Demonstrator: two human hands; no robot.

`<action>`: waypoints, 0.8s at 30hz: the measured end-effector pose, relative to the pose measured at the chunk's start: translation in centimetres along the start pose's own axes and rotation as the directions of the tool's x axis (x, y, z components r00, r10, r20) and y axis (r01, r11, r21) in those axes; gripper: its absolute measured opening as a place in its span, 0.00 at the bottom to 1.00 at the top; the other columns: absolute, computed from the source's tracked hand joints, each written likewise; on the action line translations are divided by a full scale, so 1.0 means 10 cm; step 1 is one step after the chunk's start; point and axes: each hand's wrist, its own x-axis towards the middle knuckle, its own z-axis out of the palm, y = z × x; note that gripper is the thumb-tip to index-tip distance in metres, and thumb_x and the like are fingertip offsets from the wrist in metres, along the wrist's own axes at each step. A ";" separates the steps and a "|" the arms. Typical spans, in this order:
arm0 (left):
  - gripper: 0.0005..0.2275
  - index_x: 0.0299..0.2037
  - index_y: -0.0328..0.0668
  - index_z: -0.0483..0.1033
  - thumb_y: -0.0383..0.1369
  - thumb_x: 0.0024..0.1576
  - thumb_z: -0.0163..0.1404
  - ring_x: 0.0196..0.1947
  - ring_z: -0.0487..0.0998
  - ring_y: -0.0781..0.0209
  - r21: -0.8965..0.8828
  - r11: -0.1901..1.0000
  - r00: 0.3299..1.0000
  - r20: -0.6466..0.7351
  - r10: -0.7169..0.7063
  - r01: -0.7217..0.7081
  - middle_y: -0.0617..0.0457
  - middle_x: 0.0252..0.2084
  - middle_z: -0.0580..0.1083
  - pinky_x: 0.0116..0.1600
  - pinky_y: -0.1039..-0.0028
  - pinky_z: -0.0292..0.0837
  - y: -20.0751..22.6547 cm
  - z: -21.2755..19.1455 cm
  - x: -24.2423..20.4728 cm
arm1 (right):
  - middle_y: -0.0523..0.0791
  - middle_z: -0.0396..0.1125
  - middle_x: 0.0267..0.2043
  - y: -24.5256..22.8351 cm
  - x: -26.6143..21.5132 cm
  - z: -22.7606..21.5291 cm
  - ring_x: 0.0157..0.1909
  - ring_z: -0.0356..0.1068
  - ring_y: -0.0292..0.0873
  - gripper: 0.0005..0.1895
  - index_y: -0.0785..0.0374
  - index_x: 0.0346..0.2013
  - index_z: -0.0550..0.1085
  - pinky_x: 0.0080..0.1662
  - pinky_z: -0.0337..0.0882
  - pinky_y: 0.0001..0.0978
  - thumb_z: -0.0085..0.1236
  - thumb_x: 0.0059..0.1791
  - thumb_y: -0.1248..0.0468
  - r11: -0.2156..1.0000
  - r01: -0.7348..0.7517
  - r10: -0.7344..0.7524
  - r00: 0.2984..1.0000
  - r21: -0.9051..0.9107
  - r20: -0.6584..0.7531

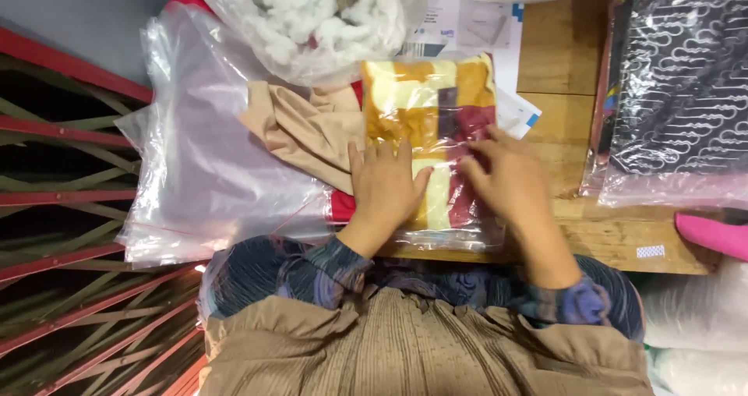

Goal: Flattening and smoothing beige fabric inside a plastic bag for packaging, followed by folding fabric.

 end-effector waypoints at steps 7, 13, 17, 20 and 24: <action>0.29 0.72 0.48 0.60 0.49 0.61 0.49 0.76 0.50 0.36 -0.037 0.999 0.980 -0.198 0.026 -0.034 0.44 0.75 0.55 0.73 0.40 0.46 0.15 0.17 0.62 | 0.59 0.62 0.65 -0.18 0.72 0.37 0.64 0.58 0.75 0.24 0.59 0.62 0.74 0.61 0.59 0.67 0.61 0.51 0.60 0.959 0.258 -0.199 0.905 0.115 -0.376; 0.30 0.75 0.54 0.54 0.49 0.64 0.46 0.77 0.44 0.33 -0.029 0.996 0.985 -0.146 -0.091 0.088 0.45 0.78 0.51 0.74 0.41 0.42 -0.27 0.66 0.66 | 0.50 0.44 0.79 -0.44 0.74 0.80 0.76 0.36 0.70 0.31 0.41 0.74 0.59 0.68 0.42 0.73 0.45 0.56 0.44 0.997 0.079 -0.077 0.983 0.005 -0.166; 0.31 0.75 0.57 0.54 0.53 0.64 0.46 0.77 0.47 0.35 0.049 0.993 0.965 -0.245 -0.094 0.109 0.47 0.78 0.51 0.75 0.41 0.40 -0.29 0.80 0.72 | 0.48 0.43 0.79 -0.39 0.82 0.90 0.76 0.37 0.67 0.29 0.38 0.75 0.58 0.68 0.43 0.71 0.39 0.59 0.42 0.995 0.096 -0.099 0.967 -0.023 -0.233; 0.31 0.75 0.57 0.53 0.54 0.63 0.46 0.76 0.46 0.37 0.035 0.990 0.979 -0.158 -0.127 0.134 0.49 0.78 0.49 0.74 0.41 0.39 -0.28 0.72 0.75 | 0.49 0.42 0.78 -0.37 0.85 0.81 0.76 0.37 0.66 0.29 0.41 0.74 0.57 0.68 0.42 0.69 0.42 0.58 0.45 0.995 0.098 -0.094 0.985 0.024 -0.142; 0.35 0.76 0.56 0.45 0.58 0.61 0.38 0.76 0.30 0.34 -0.096 0.977 0.953 0.257 -0.160 0.190 0.46 0.79 0.40 0.72 0.39 0.30 -0.26 0.24 0.82 | 0.53 0.36 0.79 -0.28 0.80 0.29 0.77 0.29 0.69 0.33 0.49 0.75 0.53 0.68 0.37 0.71 0.40 0.56 0.47 0.968 0.088 -0.118 0.986 0.236 0.115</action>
